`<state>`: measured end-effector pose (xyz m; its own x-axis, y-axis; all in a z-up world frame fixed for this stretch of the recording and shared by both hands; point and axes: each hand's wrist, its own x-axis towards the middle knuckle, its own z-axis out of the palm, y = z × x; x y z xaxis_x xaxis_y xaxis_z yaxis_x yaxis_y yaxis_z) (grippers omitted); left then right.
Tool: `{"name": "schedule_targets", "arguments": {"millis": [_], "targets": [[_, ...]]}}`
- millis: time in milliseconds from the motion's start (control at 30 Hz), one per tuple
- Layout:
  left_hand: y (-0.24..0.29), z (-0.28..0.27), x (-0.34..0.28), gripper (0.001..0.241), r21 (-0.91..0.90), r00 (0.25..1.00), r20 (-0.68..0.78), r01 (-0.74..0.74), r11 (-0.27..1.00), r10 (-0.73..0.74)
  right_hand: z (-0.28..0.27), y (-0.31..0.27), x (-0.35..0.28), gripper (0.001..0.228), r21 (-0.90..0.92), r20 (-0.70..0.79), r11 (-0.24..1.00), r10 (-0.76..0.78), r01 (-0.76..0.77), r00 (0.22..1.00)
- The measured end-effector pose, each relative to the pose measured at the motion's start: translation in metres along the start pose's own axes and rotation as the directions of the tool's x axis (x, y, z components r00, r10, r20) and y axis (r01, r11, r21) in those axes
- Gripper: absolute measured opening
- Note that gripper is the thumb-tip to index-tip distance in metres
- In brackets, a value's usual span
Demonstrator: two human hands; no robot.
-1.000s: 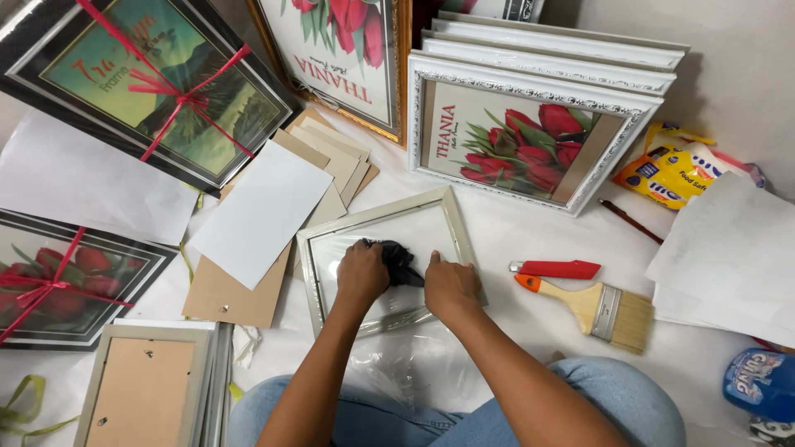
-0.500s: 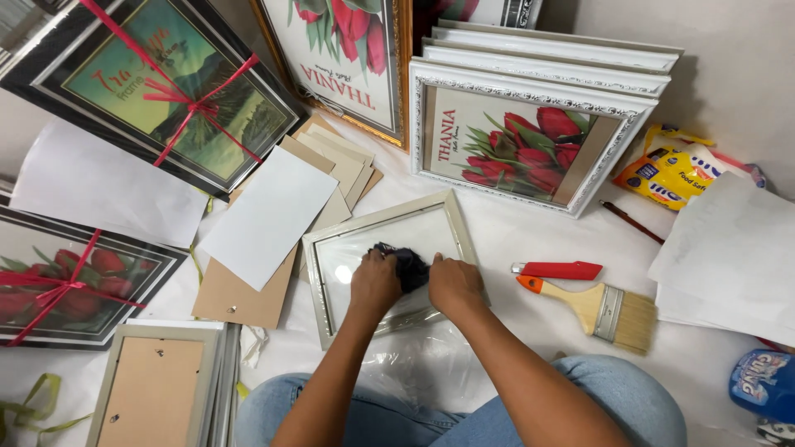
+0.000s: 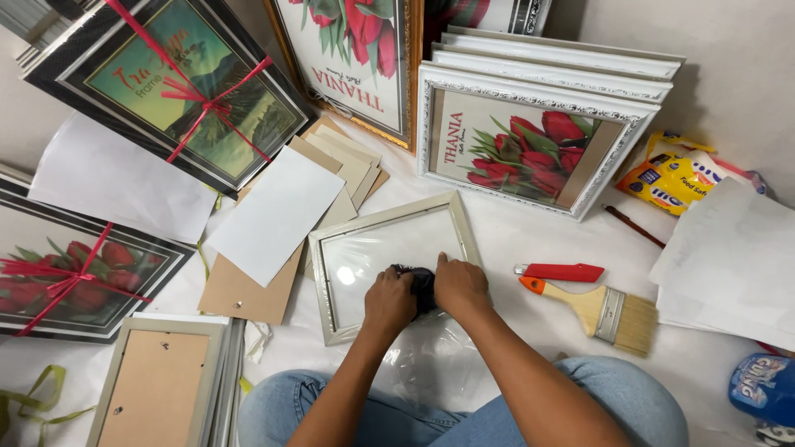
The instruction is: Assembling picture frames by cleaning glass, inserting artwork, and securing backings
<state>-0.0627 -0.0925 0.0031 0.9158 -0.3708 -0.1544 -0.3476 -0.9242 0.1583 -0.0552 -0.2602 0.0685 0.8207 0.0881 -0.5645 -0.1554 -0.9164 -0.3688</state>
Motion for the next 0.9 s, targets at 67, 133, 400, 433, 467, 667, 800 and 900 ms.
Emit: {"name": "schedule_targets", "arguments": {"millis": [67,133,400,433,467,667,800,900], "targets": [[-0.002,0.003,0.02,0.026,-0.002,0.998,-0.042,0.051,0.999,-0.051,-0.013,-0.008,-0.009,0.062,-0.036,0.063,0.999,0.037,-0.035,0.997],[0.001,-0.008,0.039,0.024,-0.013,0.996,-0.051,0.074,0.997,-0.074,-0.003,-0.004,0.003,0.063,-0.024,0.071,0.997,0.074,-0.072,0.995],[-0.01,-0.002,0.117,0.018,-0.003,0.983,-0.106,0.15,0.989,-0.15,0.021,0.008,0.032,0.061,0.1,0.03,0.989,0.105,-0.107,0.994],[-0.009,-0.004,0.118,0.019,-0.001,0.984,-0.105,0.143,0.99,-0.143,0.02,0.009,0.032,0.058,0.09,0.029,0.991,0.096,-0.098,0.995],[-0.009,-0.007,0.118,0.02,0.004,0.985,-0.105,0.14,0.99,-0.139,0.02,0.008,0.032,0.056,0.081,0.029,0.993,0.082,-0.084,0.996],[-0.005,-0.011,0.089,0.018,0.063,0.996,-0.082,0.029,0.998,-0.024,0.014,0.012,0.024,0.047,0.178,-0.037,0.981,0.086,-0.078,0.996],[0.007,-0.007,0.056,0.022,0.063,0.998,-0.045,-0.032,0.997,0.035,0.003,0.015,0.018,0.043,0.068,-0.03,0.997,0.041,-0.039,0.999],[0.022,-0.015,0.026,0.024,0.081,0.996,-0.01,-0.089,0.993,0.09,-0.014,0.006,0.0,0.045,0.161,-0.013,0.983,0.093,-0.09,0.996]]}}
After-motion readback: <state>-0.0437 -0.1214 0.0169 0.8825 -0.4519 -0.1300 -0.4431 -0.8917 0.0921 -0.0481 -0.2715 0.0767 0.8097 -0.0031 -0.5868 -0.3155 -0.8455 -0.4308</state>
